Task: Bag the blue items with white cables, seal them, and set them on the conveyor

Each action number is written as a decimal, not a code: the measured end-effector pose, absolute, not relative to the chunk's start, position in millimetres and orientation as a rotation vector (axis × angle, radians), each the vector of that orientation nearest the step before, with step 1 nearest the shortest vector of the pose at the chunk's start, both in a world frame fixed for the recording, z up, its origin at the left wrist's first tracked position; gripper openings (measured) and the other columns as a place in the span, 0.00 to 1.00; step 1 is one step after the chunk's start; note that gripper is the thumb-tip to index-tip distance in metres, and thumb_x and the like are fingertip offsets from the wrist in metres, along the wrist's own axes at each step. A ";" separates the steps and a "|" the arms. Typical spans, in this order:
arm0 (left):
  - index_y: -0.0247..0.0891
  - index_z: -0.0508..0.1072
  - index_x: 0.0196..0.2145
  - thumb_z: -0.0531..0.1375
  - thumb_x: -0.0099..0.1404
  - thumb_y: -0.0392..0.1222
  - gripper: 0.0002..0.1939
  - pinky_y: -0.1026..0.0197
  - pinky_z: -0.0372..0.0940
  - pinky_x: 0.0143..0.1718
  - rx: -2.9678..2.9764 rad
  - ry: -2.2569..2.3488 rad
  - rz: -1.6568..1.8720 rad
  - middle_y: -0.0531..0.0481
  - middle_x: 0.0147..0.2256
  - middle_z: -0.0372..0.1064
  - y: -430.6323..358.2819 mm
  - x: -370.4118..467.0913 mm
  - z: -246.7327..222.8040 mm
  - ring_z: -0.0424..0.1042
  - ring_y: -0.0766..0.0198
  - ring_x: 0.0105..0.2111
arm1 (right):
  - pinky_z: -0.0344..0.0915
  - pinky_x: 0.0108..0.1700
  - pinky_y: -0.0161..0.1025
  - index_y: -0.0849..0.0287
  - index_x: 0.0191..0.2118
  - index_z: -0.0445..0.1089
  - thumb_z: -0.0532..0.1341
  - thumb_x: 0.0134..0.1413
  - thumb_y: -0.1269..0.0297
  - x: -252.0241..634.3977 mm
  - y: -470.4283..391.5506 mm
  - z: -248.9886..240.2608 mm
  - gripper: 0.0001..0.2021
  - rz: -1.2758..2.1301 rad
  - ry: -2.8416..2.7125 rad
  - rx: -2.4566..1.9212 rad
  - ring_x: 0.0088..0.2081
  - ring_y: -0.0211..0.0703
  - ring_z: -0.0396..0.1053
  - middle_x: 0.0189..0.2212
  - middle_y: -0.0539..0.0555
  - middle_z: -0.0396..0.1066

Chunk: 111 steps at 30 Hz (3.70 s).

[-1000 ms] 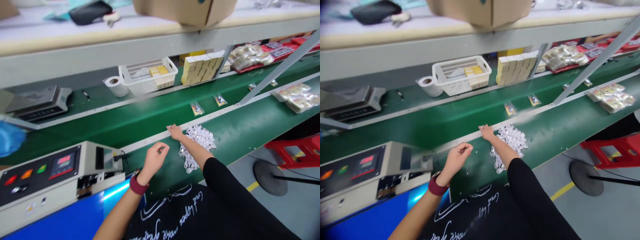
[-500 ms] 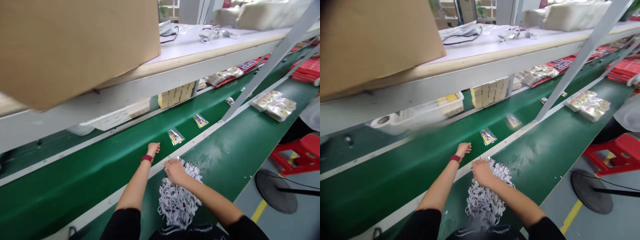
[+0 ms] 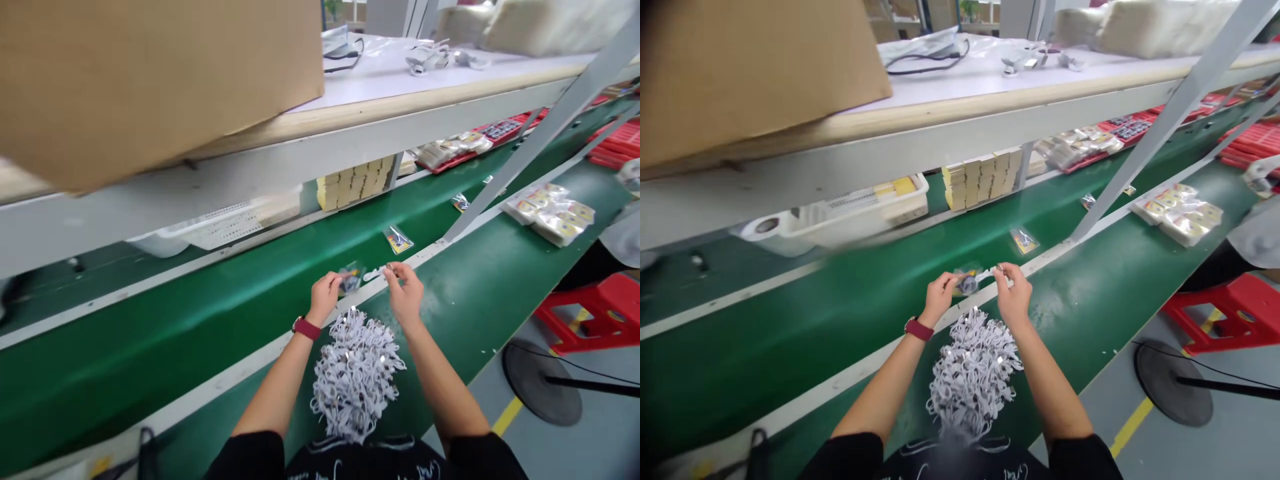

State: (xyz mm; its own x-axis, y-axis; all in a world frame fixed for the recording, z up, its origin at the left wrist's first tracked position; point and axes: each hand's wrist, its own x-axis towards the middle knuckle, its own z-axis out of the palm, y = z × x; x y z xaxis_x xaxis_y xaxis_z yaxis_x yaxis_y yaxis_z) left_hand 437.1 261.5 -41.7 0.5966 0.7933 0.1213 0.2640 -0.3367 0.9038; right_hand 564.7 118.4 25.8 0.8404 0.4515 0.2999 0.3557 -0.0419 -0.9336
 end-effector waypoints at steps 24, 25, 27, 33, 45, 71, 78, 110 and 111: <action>0.37 0.70 0.27 0.53 0.64 0.43 0.12 0.64 0.59 0.28 1.780 1.098 0.919 0.51 0.24 0.69 95.9 155.7 88.3 0.66 0.65 0.24 | 0.51 0.60 0.59 0.47 0.46 0.73 0.63 0.52 0.54 343.1 50.4 92.7 0.15 0.566 -1.744 -1.351 0.60 0.54 0.53 0.57 0.54 0.60; 0.37 0.70 0.27 0.53 0.65 0.43 0.12 0.64 0.59 0.28 1.801 1.101 0.923 0.50 0.25 0.70 92.1 146.4 89.4 0.67 0.65 0.25 | 0.50 0.60 0.59 0.47 0.44 0.74 0.64 0.51 0.53 332.3 49.6 93.3 0.14 0.595 -1.793 -1.324 0.60 0.54 0.52 0.58 0.53 0.59; 0.37 0.71 0.28 0.53 0.65 0.42 0.11 0.63 0.61 0.31 1.864 1.096 0.928 0.49 0.26 0.71 84.4 129.2 90.9 0.69 0.63 0.27 | 0.46 0.62 0.60 0.46 0.41 0.75 0.64 0.50 0.53 313.1 48.5 96.4 0.12 0.698 -1.958 -1.238 0.63 0.55 0.46 0.61 0.50 0.55; 0.37 0.71 0.30 0.52 0.66 0.42 0.12 0.64 0.62 0.33 1.767 1.214 1.061 0.49 0.29 0.72 64.7 80.9 90.2 0.70 0.64 0.29 | 0.55 0.58 0.53 0.48 0.49 0.70 0.64 0.50 0.55 276.2 44.9 91.2 0.18 0.854 -1.664 -1.210 0.57 0.52 0.58 0.56 0.54 0.62; 0.35 0.75 0.25 0.60 0.60 0.43 0.10 0.63 0.62 0.34 1.309 1.192 1.229 0.49 0.27 0.72 48.8 24.7 69.3 0.69 0.63 0.30 | 0.61 0.36 0.39 0.57 0.23 0.66 0.65 0.47 0.67 196.6 32.9 52.9 0.08 1.075 -0.977 -1.005 0.32 0.40 0.65 0.26 0.49 0.67; 0.35 0.68 0.23 0.64 0.56 0.46 0.13 0.62 0.65 0.35 0.695 1.108 1.292 0.49 0.29 0.73 21.9 -44.1 13.9 0.72 0.63 0.30 | 0.62 0.30 0.35 0.58 0.21 0.62 0.64 0.46 0.64 115.9 38.1 32.3 0.11 1.525 -0.757 -1.029 0.27 0.37 0.66 0.26 0.50 0.72; 0.36 0.71 0.35 0.64 0.56 0.48 0.14 0.60 0.67 0.36 0.756 1.154 1.320 0.46 0.34 0.75 28.9 -50.5 15.7 0.74 0.60 0.34 | 0.61 0.26 0.36 0.56 0.27 0.62 0.61 0.53 0.58 101.8 41.2 11.8 0.10 1.103 -0.996 -1.205 0.21 0.36 0.62 0.20 0.46 0.65; 0.38 0.75 0.26 0.59 0.61 0.41 0.08 0.61 0.63 0.38 1.349 1.419 1.279 0.49 0.28 0.72 12.7 -32.3 26.7 0.70 0.62 0.31 | 0.65 0.38 0.42 0.53 0.29 0.66 0.59 0.54 0.63 112.5 6.7 -1.7 0.04 0.816 -1.371 -1.230 0.33 0.44 0.70 0.28 0.51 0.71; 0.38 0.76 0.28 0.59 0.60 0.41 0.07 0.61 0.64 0.39 1.327 1.379 1.250 0.48 0.30 0.72 14.5 -33.1 26.4 0.71 0.62 0.33 | 0.65 0.38 0.41 0.53 0.30 0.65 0.59 0.54 0.63 113.1 7.8 -1.8 0.04 0.829 -1.364 -1.240 0.33 0.43 0.70 0.29 0.51 0.71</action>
